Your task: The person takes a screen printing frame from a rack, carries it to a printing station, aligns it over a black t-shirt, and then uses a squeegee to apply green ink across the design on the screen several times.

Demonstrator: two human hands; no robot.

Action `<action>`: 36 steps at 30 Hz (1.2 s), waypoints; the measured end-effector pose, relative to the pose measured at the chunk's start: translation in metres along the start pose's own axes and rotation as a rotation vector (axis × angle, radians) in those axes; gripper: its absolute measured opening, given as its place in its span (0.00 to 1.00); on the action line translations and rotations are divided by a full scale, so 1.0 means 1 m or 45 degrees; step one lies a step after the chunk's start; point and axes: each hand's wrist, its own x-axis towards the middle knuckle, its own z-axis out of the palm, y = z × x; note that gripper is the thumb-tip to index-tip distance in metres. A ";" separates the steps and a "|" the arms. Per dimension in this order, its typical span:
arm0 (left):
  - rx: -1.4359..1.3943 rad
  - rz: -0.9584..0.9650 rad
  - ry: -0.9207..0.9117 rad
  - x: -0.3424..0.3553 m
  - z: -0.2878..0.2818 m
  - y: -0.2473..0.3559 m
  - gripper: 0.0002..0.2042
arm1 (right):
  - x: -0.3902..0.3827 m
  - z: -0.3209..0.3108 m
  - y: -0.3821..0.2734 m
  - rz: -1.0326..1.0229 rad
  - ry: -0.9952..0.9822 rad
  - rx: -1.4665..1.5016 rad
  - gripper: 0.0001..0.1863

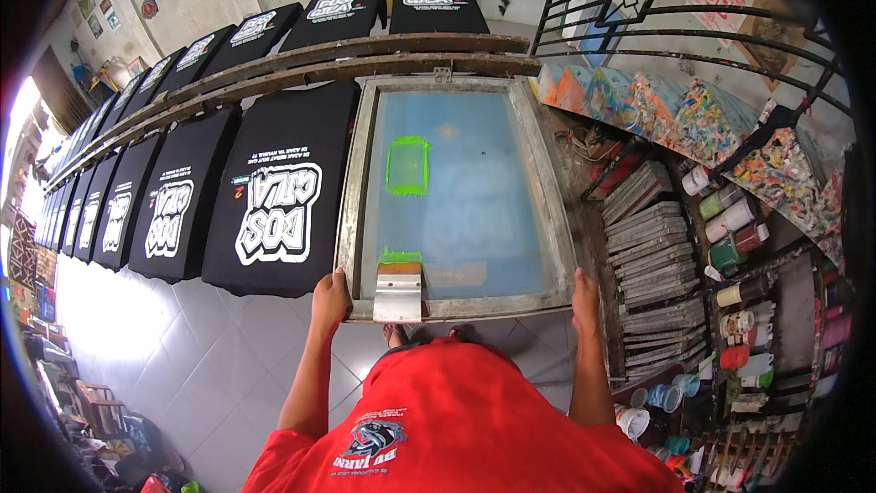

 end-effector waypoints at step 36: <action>-0.018 -0.071 0.025 0.032 0.040 -0.049 0.23 | 0.019 0.016 0.022 0.130 -0.050 0.189 0.32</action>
